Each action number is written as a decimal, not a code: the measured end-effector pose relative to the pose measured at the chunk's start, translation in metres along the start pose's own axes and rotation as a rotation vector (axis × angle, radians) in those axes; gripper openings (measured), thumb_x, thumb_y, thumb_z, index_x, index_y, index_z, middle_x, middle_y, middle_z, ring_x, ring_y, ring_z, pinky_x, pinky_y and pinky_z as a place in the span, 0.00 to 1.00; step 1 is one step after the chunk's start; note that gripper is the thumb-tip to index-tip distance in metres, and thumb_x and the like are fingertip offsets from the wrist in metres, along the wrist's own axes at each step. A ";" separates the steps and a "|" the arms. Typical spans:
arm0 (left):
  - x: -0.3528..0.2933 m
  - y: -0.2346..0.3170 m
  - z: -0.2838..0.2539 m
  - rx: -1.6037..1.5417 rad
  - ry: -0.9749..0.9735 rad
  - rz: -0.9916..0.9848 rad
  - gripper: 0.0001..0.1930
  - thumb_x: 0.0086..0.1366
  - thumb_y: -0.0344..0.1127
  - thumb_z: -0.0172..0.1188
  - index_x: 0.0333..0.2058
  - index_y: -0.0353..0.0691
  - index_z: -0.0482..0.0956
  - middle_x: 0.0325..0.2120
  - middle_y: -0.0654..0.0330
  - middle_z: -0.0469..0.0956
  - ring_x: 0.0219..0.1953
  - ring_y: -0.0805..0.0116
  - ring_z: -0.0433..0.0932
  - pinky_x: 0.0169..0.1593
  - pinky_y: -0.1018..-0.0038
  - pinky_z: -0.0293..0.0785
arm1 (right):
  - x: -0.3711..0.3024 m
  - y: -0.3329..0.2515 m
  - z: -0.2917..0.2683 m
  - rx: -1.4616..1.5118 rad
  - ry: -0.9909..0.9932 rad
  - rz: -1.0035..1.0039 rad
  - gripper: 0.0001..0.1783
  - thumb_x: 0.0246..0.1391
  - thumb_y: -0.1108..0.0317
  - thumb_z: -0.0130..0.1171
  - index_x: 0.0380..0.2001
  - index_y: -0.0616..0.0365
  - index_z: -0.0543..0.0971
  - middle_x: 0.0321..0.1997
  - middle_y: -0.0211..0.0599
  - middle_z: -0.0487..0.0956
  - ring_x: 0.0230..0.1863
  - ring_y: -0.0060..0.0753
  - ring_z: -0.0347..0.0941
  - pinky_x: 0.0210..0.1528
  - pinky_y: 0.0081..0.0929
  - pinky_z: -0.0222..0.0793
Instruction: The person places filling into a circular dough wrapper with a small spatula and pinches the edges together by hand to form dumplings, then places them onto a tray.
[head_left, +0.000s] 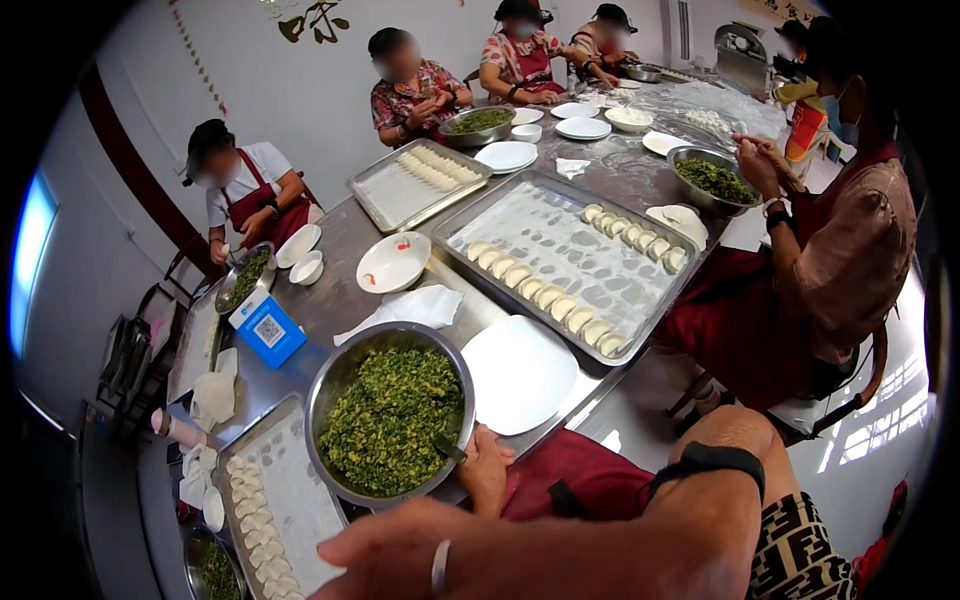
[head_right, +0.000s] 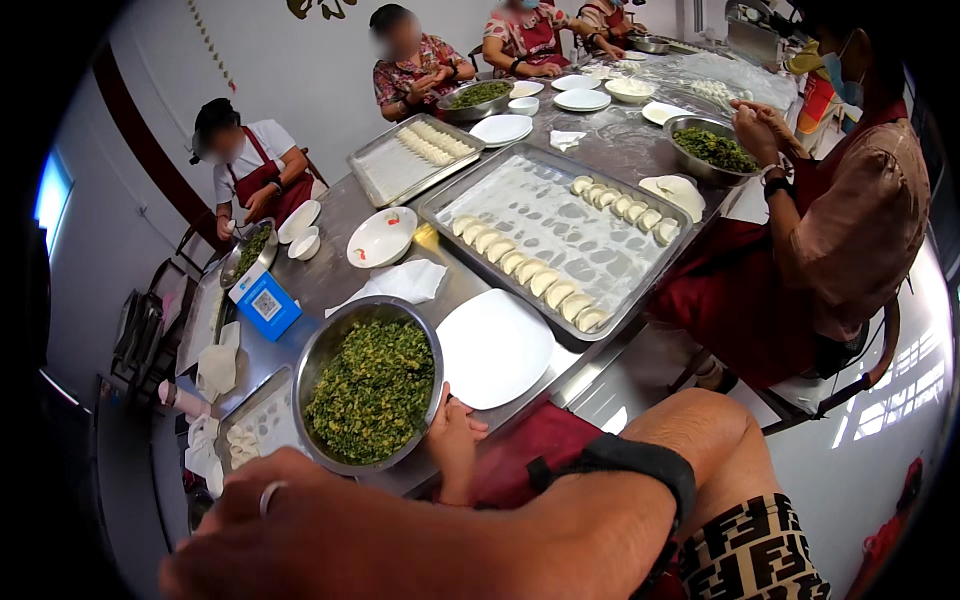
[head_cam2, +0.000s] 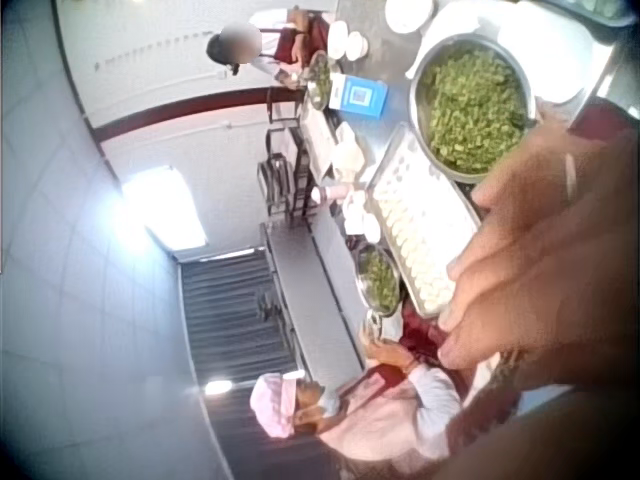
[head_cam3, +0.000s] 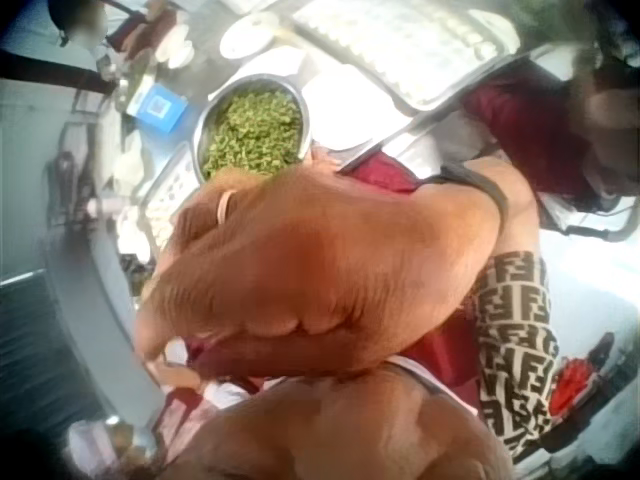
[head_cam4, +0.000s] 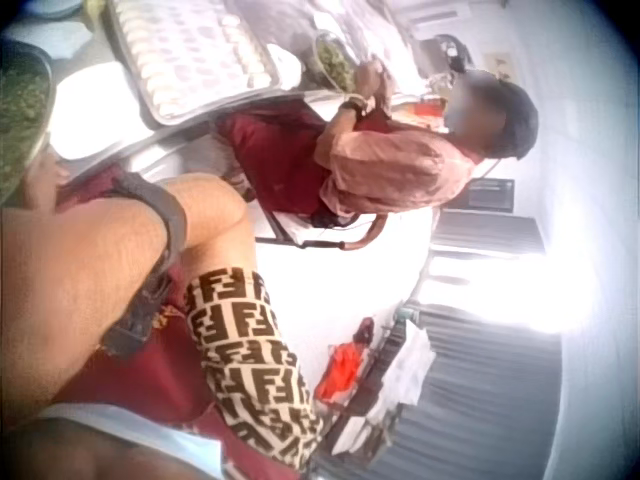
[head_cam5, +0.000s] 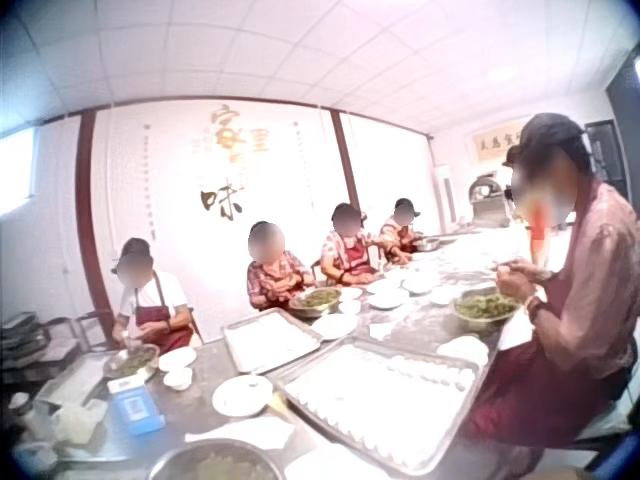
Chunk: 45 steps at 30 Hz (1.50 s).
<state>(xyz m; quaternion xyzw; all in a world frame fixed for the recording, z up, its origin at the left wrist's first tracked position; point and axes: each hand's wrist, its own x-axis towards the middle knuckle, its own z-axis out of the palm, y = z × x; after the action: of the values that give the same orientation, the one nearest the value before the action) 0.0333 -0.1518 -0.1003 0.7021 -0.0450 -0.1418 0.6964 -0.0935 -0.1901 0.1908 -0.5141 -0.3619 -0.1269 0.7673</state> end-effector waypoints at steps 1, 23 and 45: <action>0.000 -0.005 -0.002 -0.012 0.008 -0.007 0.16 0.71 0.39 0.49 0.31 0.31 0.76 0.15 0.58 0.76 0.15 0.69 0.74 0.21 0.76 0.73 | 0.004 0.003 0.001 -0.068 -0.047 -0.042 0.14 0.58 0.64 0.62 0.47 0.52 0.78 0.42 0.32 0.80 0.47 0.34 0.74 0.58 0.35 0.62; 0.005 -0.015 -0.002 -0.014 -0.040 -0.005 0.22 0.72 0.31 0.46 0.63 0.34 0.66 0.28 0.63 0.73 0.17 0.75 0.73 0.19 0.80 0.72 | 0.009 0.000 0.008 -0.111 -0.072 -0.063 0.16 0.55 0.67 0.62 0.46 0.58 0.75 0.36 0.41 0.78 0.38 0.42 0.74 0.50 0.36 0.67; 0.001 -0.003 0.001 -0.043 -0.005 -0.051 0.21 0.71 0.29 0.45 0.62 0.33 0.67 0.30 0.61 0.73 0.18 0.75 0.74 0.19 0.81 0.71 | 0.003 0.025 -0.001 -0.013 0.062 -0.265 0.22 0.54 0.71 0.62 0.52 0.63 0.76 0.29 0.39 0.80 0.31 0.38 0.76 0.45 0.31 0.68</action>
<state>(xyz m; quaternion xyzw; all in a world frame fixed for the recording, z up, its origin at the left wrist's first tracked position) 0.0334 -0.1524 -0.1031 0.6876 -0.0256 -0.1620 0.7073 -0.0773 -0.1799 0.1752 -0.4625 -0.4020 -0.2450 0.7513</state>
